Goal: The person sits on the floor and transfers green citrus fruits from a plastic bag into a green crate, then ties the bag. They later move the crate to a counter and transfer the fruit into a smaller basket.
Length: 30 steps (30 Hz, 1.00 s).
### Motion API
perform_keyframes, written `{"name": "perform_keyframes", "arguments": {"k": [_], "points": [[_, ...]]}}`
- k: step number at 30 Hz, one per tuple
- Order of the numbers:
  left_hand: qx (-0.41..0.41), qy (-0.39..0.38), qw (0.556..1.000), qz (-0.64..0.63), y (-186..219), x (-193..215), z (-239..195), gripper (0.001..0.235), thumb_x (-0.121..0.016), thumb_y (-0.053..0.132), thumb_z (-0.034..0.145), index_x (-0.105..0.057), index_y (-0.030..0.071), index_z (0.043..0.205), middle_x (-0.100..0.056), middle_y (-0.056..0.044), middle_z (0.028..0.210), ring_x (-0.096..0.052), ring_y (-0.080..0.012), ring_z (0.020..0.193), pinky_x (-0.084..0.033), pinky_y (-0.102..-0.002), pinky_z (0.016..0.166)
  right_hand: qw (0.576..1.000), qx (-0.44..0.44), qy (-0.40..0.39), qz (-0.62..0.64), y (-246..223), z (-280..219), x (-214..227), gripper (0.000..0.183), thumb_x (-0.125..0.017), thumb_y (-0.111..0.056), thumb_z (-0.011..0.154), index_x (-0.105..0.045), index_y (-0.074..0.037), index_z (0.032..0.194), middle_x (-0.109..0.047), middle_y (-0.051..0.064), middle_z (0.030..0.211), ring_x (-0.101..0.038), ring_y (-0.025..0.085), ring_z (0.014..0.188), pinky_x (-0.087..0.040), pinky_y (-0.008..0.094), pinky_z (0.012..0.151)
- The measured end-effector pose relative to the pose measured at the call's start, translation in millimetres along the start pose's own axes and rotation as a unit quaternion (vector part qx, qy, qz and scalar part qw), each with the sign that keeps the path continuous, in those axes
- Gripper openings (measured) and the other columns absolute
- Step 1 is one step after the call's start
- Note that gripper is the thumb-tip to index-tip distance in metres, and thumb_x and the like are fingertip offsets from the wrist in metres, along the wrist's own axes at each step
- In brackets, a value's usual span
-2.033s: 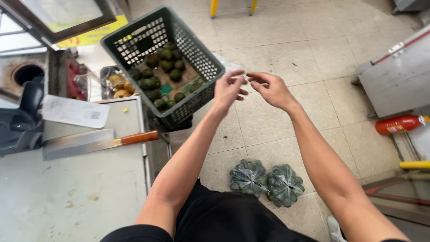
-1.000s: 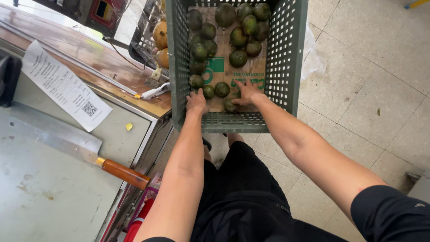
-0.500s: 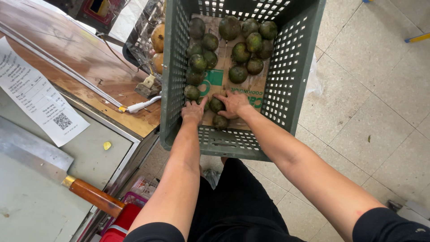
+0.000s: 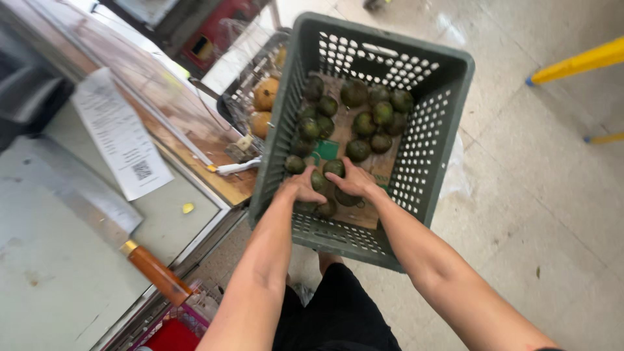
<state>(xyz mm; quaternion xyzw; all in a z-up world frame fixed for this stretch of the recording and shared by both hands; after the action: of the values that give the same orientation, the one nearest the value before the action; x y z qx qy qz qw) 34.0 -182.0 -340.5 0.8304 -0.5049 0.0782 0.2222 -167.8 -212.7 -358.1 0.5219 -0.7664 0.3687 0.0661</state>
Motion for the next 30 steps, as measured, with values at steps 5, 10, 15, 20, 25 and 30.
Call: {"name": "perform_keyframes", "arguments": {"k": [5,10,15,20,25,30], "points": [[-0.070,0.095,0.993,-0.031,50,46,-72,0.139,-0.086,0.069,0.052,-0.024,0.009,0.161,-0.061,-0.026,0.140,-0.063,-0.0374,0.128,-0.052,-0.044,0.106,0.952,0.082,0.019,0.294,-56,-45,65,0.084,-0.066,-0.055,0.090,-0.040,-0.007,0.153,-0.060,0.013,0.143,-0.059,0.024,0.126,-0.048,0.038,0.103],[-0.114,0.208,0.969,-0.064,64,103,-212,0.124,-0.080,0.067,0.051,-0.035,0.020,0.157,-0.071,-0.019,0.127,-0.070,-0.0377,0.115,-0.056,-0.048,0.091,0.900,0.021,-0.063,0.431,-123,-105,132,0.064,-0.060,-0.037,0.095,-0.046,-0.017,0.154,-0.060,0.005,0.143,-0.061,0.018,0.121,-0.051,0.037,0.094],[-0.206,0.209,0.909,-0.297,5,152,-357,0.117,-0.079,0.053,0.054,-0.031,0.017,0.155,-0.064,-0.023,0.124,-0.068,-0.0364,0.105,-0.059,-0.044,0.076,0.891,0.116,-0.124,0.420,-240,-147,151,0.058,-0.055,-0.036,0.100,-0.052,-0.014,0.154,-0.066,0.010,0.133,-0.066,0.022,0.106,-0.055,0.039,0.082],[-0.259,0.319,0.802,-0.433,-116,170,-486,0.102,-0.079,0.041,0.066,-0.034,0.017,0.154,-0.057,-0.019,0.129,-0.063,-0.0309,0.107,-0.057,-0.040,0.067,0.871,0.221,-0.251,0.360,-380,-198,102,0.050,-0.051,-0.036,0.102,-0.055,-0.006,0.142,-0.069,0.020,0.110,-0.070,0.026,0.090,-0.058,0.041,0.072],[-0.238,0.350,0.692,-0.585,-262,164,-592,0.090,-0.073,0.035,0.070,-0.036,0.028,0.151,-0.057,-0.012,0.109,-0.059,-0.0211,0.080,-0.044,-0.033,0.047,0.832,0.335,-0.349,0.271,-524,-262,5,0.050,-0.051,-0.034,0.100,-0.050,-0.005,0.140,-0.067,0.019,0.105,-0.070,0.026,0.090,-0.059,0.039,0.073],[-0.210,0.398,0.604,-0.658,-400,172,-662,0.082,-0.072,0.032,0.070,-0.039,0.029,0.145,-0.057,-0.006,0.104,-0.061,-0.0168,0.076,-0.042,-0.033,0.044,0.810,0.393,-0.377,0.219,-681,-303,-111,0.051,-0.053,-0.033,0.100,-0.047,-0.008,0.143,-0.066,0.016,0.109,-0.069,0.023,0.093,-0.059,0.037,0.081]]}}
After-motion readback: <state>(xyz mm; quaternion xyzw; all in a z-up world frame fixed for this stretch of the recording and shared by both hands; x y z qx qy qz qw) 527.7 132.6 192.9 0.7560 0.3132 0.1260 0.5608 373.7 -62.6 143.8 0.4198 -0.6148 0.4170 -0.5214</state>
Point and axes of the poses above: each hand's wrist, its own z-axis towards the middle knuckle, its own x-axis out of the back of the hand, y = z × x, the point moved 2 cm from there along z, towards the middle knuckle
